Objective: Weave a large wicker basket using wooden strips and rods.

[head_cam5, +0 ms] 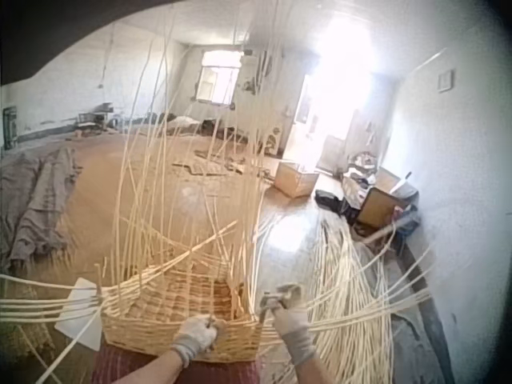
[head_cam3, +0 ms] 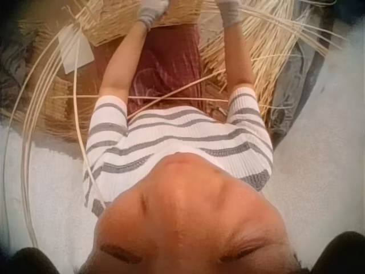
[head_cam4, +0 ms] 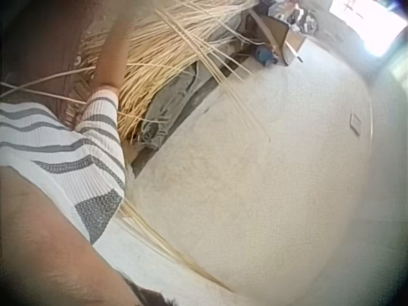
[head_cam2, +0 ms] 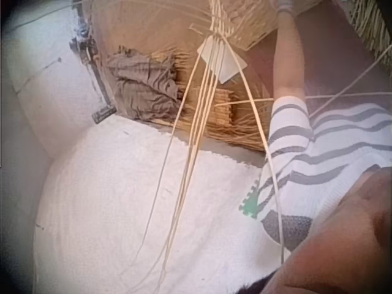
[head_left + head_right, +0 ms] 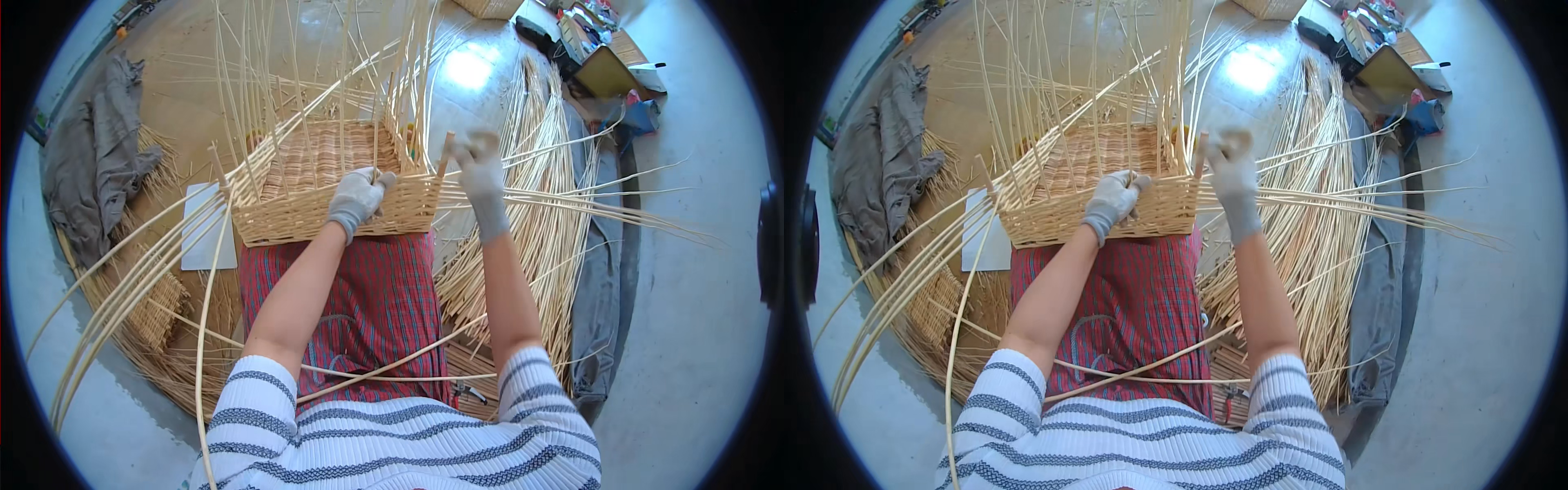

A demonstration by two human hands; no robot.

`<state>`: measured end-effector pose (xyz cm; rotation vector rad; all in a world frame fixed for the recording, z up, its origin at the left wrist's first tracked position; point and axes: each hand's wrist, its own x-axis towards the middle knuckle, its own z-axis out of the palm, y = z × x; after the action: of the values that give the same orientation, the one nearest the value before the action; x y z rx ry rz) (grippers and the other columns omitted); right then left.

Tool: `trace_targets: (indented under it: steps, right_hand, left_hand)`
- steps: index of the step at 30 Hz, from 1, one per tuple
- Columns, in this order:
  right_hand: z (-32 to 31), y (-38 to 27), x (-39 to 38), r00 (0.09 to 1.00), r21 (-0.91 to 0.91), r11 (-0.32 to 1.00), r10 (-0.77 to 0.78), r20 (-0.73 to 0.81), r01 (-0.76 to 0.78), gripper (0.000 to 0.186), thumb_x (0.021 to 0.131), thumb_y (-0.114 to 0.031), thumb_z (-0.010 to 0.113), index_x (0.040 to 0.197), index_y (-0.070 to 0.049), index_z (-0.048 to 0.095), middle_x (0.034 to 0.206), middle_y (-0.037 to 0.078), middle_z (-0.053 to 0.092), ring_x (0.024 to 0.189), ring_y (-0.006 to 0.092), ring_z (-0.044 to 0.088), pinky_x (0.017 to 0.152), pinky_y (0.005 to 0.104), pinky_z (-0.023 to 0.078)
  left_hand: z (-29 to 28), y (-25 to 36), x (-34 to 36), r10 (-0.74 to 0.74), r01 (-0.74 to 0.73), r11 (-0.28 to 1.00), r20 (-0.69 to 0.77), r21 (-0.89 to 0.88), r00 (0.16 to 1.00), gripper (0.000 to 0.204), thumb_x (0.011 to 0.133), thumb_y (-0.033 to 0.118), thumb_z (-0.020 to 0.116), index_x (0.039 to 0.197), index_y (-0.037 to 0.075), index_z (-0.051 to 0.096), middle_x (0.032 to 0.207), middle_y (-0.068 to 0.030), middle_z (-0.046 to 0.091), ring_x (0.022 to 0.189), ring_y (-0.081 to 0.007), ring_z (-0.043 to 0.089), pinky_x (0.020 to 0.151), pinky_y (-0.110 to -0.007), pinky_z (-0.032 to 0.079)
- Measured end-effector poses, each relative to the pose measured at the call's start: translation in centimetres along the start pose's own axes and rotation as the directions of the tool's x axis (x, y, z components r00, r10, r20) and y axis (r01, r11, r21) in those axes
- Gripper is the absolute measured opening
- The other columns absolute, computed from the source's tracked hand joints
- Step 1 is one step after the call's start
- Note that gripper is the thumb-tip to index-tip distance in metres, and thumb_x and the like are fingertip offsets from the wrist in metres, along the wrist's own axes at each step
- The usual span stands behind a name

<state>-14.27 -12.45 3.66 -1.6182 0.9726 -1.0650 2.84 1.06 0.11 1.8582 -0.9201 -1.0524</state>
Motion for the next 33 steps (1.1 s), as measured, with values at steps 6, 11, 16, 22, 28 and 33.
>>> trace_targets:
  steps: [6, 11, 16, 22, 28, 33]
  right_hand:
    - [11.3, -7.9, 6.5, 0.799, -0.24, 0.763, -0.574, 0.179, 0.601, 0.053, 0.089, -0.004, 0.06, 0.139, -0.009, 0.043, 0.11, 0.013, 0.065, 0.092, 0.0274, 0.067, 0.086, 0.0368, 0.055]
    - [3.8, 0.5, -2.7, 0.923, 0.261, 0.905, -0.259, -0.285, 0.334, 0.031, 0.098, -0.012, 0.048, 0.129, -0.007, 0.045, 0.094, 0.011, 0.063, 0.092, 0.0212, 0.068, 0.065, 0.0331, 0.059]
    - [-1.9, 0.7, -8.5, 0.878, 0.029, 0.885, 0.466, -0.115, -0.465, 0.024, 0.103, -0.021, 0.046, 0.12, -0.007, 0.055, 0.102, 0.013, 0.068, 0.074, 0.0228, 0.07, 0.053, 0.0332, 0.056]
    - [4.3, -0.7, -6.3, 0.95, -0.59, 0.805, 0.127, 0.286, 0.071, 0.072, 0.092, -0.01, 0.057, 0.153, -0.032, 0.027, 0.139, 0.018, 0.055, 0.1, 0.0363, 0.068, 0.085, 0.0434, 0.056]
    - [7.6, -0.1, -7.4, 0.939, -0.636, 0.743, 0.03, 0.342, 0.208, 0.084, 0.081, -0.01, 0.071, 0.154, -0.023, 0.032, 0.152, 0.017, 0.04, 0.132, 0.0306, 0.047, 0.111, 0.0397, 0.038]
    - [18.7, -9.8, -19.8, 0.701, -0.297, 0.906, 0.001, 0.713, 0.3, 0.031, 0.08, -0.012, 0.069, 0.111, -0.011, 0.068, 0.109, 0.015, 0.068, 0.104, 0.0346, 0.064, 0.091, 0.0431, 0.051]
  left_hand:
    - [-0.3, 0.6, 0.0, -0.179, 0.165, 0.968, -0.055, -0.191, 0.982, 0.051, 0.099, 0.049, 0.05, 0.101, 0.0, 0.066, 0.066, -0.0148, 0.069, 0.054, -0.0196, 0.069, 0.051, -0.033, 0.054]
    - [-0.4, -0.3, 1.7, -0.157, 0.154, 0.984, -0.033, -0.094, 0.987, 0.046, 0.096, 0.044, 0.059, 0.102, -0.001, 0.066, 0.071, -0.0139, 0.07, 0.057, -0.0202, 0.07, 0.051, -0.032, 0.056]
    - [1.0, -1.2, 1.8, -0.122, 0.108, 0.937, -0.022, -0.331, 0.992, 0.029, 0.092, 0.028, 0.07, 0.1, 0.0, 0.067, 0.08, -0.0098, 0.07, 0.057, -0.0194, 0.068, 0.052, -0.032, 0.059]
    - [-2.8, -6.2, -7.6, 0.328, -0.421, 0.79, -0.273, -0.445, 0.904, 0.033, 0.095, 0.006, 0.062, 0.127, 0.0, 0.055, 0.088, -0.0085, 0.069, 0.076, -0.0173, 0.068, 0.07, -0.03, 0.059]
    - [-17.6, -15.3, -15.9, 0.061, -0.489, 0.681, -0.623, -0.545, 0.78, 0.02, 0.095, 0.021, 0.067, 0.103, 0.002, 0.064, 0.081, -0.0073, 0.066, 0.068, -0.016, 0.067, 0.061, -0.027, 0.058]
    - [-17.0, -16.2, -18.6, 0.204, -0.302, 0.953, -0.748, 0.005, 0.632, 0.019, 0.097, 0.02, 0.065, 0.099, 0.002, 0.07, 0.077, -0.002, 0.066, 0.07, -0.0124, 0.061, 0.062, -0.025, 0.05]
